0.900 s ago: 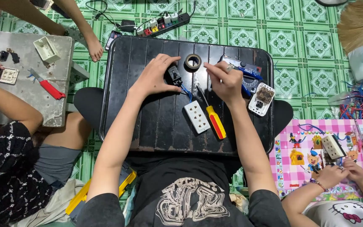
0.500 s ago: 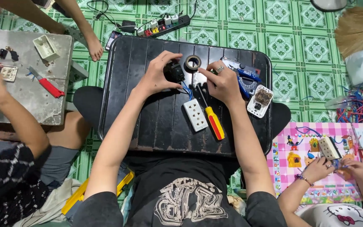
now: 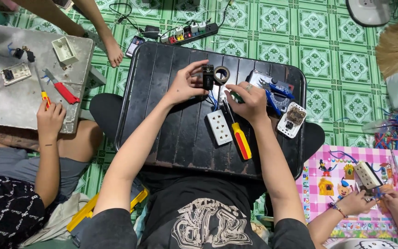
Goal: The person sits on the floor and works on a small table, using a screwdriver to tighten screws on a white electrical socket. They also handle a black electrical component and a roll of black tape, manipulating wires and securing parts.
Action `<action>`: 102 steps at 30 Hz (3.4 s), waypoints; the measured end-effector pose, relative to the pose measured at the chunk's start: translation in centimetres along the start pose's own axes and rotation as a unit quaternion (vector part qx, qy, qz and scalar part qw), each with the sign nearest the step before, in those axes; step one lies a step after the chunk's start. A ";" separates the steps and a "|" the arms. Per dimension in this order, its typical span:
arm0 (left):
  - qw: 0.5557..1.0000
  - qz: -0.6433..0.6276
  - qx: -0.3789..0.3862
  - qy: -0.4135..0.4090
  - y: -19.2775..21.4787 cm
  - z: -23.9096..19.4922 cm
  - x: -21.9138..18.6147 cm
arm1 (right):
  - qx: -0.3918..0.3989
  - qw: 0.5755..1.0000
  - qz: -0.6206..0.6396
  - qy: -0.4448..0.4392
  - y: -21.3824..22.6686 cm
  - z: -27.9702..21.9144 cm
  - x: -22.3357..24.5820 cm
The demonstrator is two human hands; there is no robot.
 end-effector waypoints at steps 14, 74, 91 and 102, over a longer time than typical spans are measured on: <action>1.000 -0.008 0.016 0.008 -0.1 0.2 0.5 | 0.076 0.997 -0.017 0.001 -0.1 1.3 2.3; 0.994 0.102 -0.026 0.036 0.0 0.0 1.6 | -0.023 0.961 0.244 -0.126 -0.9 1.4 0.2; 0.989 0.143 -0.026 0.023 -0.6 -0.2 0.6 | -0.020 0.978 0.178 -0.106 -1.3 0.7 0.9; 0.983 0.179 -0.029 0.013 -0.9 -0.2 -0.2 | -0.005 0.986 0.140 -0.088 -1.8 0.6 1.0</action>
Point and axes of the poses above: each hand's wrist, its own z-axis towards the middle knuckle, its own y-axis out of the back of the hand, x = y × z, the point moved 8 cm from there along z, towards the middle knuckle, and after that the axes turned 8 degrees about -y, right-handed, at the moved point
